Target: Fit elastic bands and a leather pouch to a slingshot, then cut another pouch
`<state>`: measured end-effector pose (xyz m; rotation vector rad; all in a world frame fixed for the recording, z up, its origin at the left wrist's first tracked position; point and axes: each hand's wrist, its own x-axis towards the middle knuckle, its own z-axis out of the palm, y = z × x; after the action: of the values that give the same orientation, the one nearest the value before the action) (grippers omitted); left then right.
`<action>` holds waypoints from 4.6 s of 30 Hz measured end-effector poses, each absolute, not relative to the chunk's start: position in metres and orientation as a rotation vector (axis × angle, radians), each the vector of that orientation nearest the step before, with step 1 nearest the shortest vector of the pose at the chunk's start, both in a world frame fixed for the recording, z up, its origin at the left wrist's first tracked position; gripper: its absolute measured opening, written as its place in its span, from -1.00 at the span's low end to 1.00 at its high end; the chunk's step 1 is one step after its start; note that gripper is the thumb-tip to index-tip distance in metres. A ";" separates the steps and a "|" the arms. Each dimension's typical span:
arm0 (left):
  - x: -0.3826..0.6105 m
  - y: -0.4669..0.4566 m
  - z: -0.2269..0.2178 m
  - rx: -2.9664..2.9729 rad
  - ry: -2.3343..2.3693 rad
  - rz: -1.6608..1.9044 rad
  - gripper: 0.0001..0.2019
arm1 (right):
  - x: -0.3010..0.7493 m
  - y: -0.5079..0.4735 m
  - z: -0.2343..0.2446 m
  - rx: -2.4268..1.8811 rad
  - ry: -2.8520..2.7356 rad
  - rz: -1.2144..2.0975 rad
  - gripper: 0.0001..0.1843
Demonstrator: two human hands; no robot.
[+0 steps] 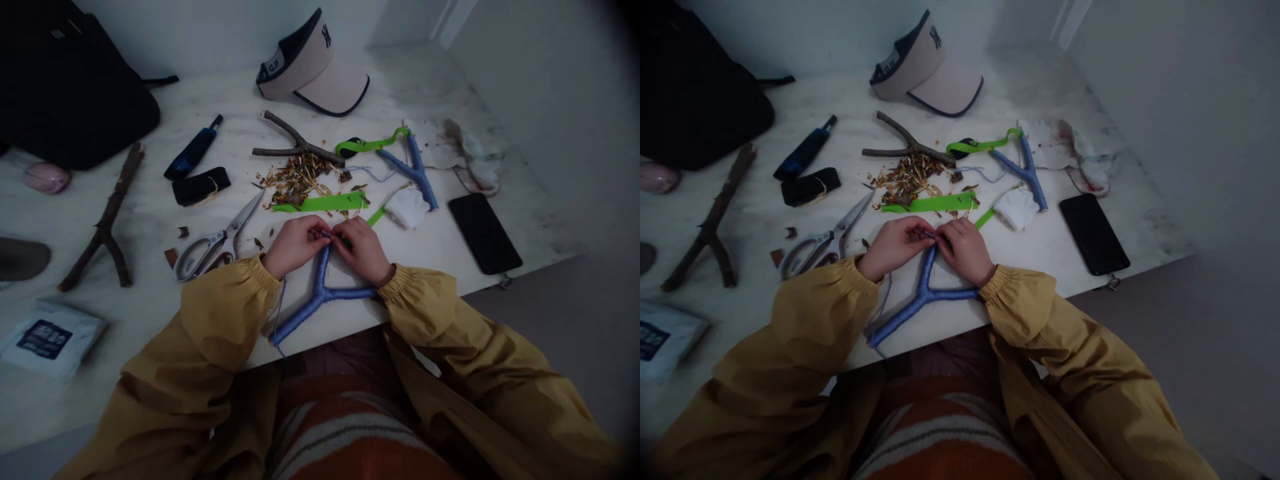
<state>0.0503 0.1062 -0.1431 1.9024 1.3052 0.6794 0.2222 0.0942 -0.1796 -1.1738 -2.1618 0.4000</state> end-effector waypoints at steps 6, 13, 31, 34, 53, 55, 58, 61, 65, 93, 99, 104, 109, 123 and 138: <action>0.048 0.108 -0.145 1.863 1.334 0.718 -0.93 | 0.223 0.095 -0.179 -1.171 -2.159 0.398 -0.85; 0.051 0.110 -0.155 1.713 1.324 0.754 -0.91 | 0.222 0.094 -0.177 -1.173 -2.155 0.415 -0.85; 0.051 0.108 -0.143 1.853 1.358 0.571 -0.84 | 0.223 0.095 -0.179 -1.129 -2.163 0.356 -0.82; 0.051 0.108 -0.142 1.874 1.326 0.534 -0.85 | 0.223 0.095 -0.180 -1.131 -2.173 0.349 -0.83; 0.045 0.122 -0.152 1.807 1.235 0.459 -0.83 | 0.224 0.096 -0.178 -1.148 -2.205 0.395 -0.76; 0.046 0.123 -0.153 1.810 1.235 0.455 -0.83 | 0.224 0.096 -0.178 -1.143 -2.212 0.382 -0.76; 0.047 0.122 -0.153 1.840 1.236 0.447 -0.85 | 0.224 0.097 -0.178 -1.114 -2.216 0.367 -0.76; 0.047 0.120 -0.151 1.896 1.234 0.445 -0.88 | 0.225 0.097 -0.179 -1.105 -2.217 0.375 -0.77; 0.047 0.116 -0.146 1.981 1.211 0.437 -0.92 | 0.225 0.096 -0.178 -1.131 -2.210 0.411 -0.75; 0.050 0.108 -0.150 2.234 1.219 0.550 -0.96 | 0.225 0.097 -0.179 -1.165 -2.152 0.511 -0.80; 0.052 0.104 -0.148 2.336 1.189 0.542 -0.88 | 0.226 0.096 -0.177 -1.179 -2.167 0.489 -0.79; 0.053 0.099 -0.149 2.346 1.272 0.619 -0.77 | 0.225 0.097 -0.178 -1.172 -2.153 0.476 -0.77; 0.054 0.099 -0.152 2.261 1.350 0.796 -0.75 | 0.225 0.097 -0.177 -1.175 -2.162 0.475 -0.77; 0.046 0.093 -0.168 2.050 1.205 1.112 -0.83 | 0.223 0.095 -0.175 -1.244 -2.107 0.575 -0.79; 0.047 0.081 -0.173 2.069 1.160 0.994 -0.85 | 0.224 0.111 -0.169 -1.521 -2.114 0.498 -0.83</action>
<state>0.0469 0.0811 -0.1727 2.0695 1.1604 0.9938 0.2242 0.1114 -0.1693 -1.5205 -2.1144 0.4984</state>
